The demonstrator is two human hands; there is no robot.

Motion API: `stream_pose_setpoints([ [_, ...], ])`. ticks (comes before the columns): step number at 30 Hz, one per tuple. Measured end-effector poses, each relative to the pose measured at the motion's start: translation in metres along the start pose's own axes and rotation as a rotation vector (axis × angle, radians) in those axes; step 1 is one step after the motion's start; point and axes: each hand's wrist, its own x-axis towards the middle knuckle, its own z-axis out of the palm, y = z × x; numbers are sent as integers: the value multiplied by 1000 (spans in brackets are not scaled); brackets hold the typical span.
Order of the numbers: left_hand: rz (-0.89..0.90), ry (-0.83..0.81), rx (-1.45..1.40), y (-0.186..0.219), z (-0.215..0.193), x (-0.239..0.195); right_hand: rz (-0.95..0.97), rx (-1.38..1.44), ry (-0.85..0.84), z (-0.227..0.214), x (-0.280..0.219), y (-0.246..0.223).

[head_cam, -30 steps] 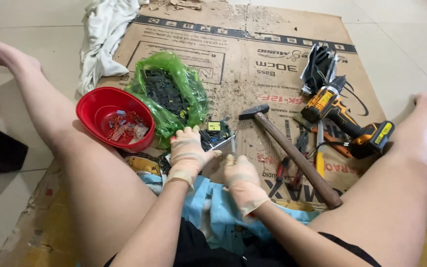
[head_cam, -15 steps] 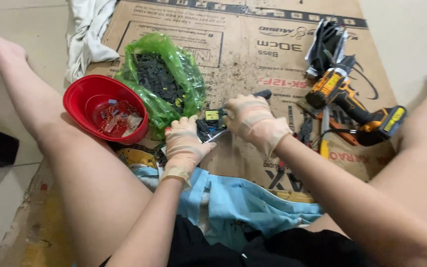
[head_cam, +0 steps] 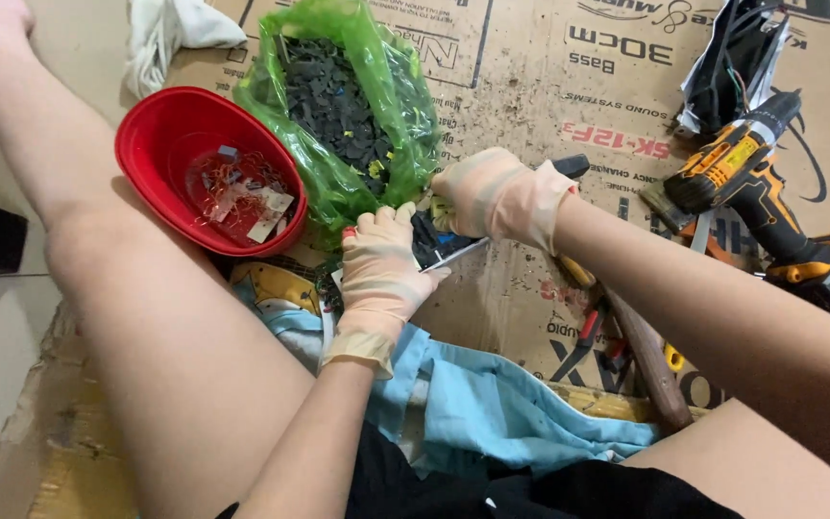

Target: The person sits on the floor and uses a hammer to break apart a small electronic device. They then use a screwdriver to pry off and remove components from the circuit board, placing the removed pieces into a red bowl.

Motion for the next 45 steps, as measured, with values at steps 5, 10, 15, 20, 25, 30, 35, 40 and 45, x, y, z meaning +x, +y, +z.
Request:
stream_pose_setpoints([
  [5, 45, 119, -45, -1, 10, -3, 45, 248, 65, 16, -9, 4],
  [10, 88, 196, -33, 1, 22, -6, 58, 241, 157, 18, -37, 2],
  [15, 111, 274, -41, 3, 28, -6, 125, 273, 257, 49, -23, 2],
  [20, 101, 413, -44, 8, 23, -9, 112, 0, 789, 82, -8, 7],
  [25, 100, 434, -37, 20, 24, -13, 205, 72, 567, 58, -20, 3],
  [30, 121, 523, -20, 27, 34, -12, 396, 219, 260, 38, -32, -7],
  [35, 151, 615, -31, 32, 27, -16, 591, 420, 210, 40, -32, -5],
  [40, -65, 326, -46, 25, 1, -27, 868, 740, 262, 29, -32, 34],
  [45, -79, 289, -39, 16, -1, -17, 911, 1128, 432, 34, -32, 77],
])
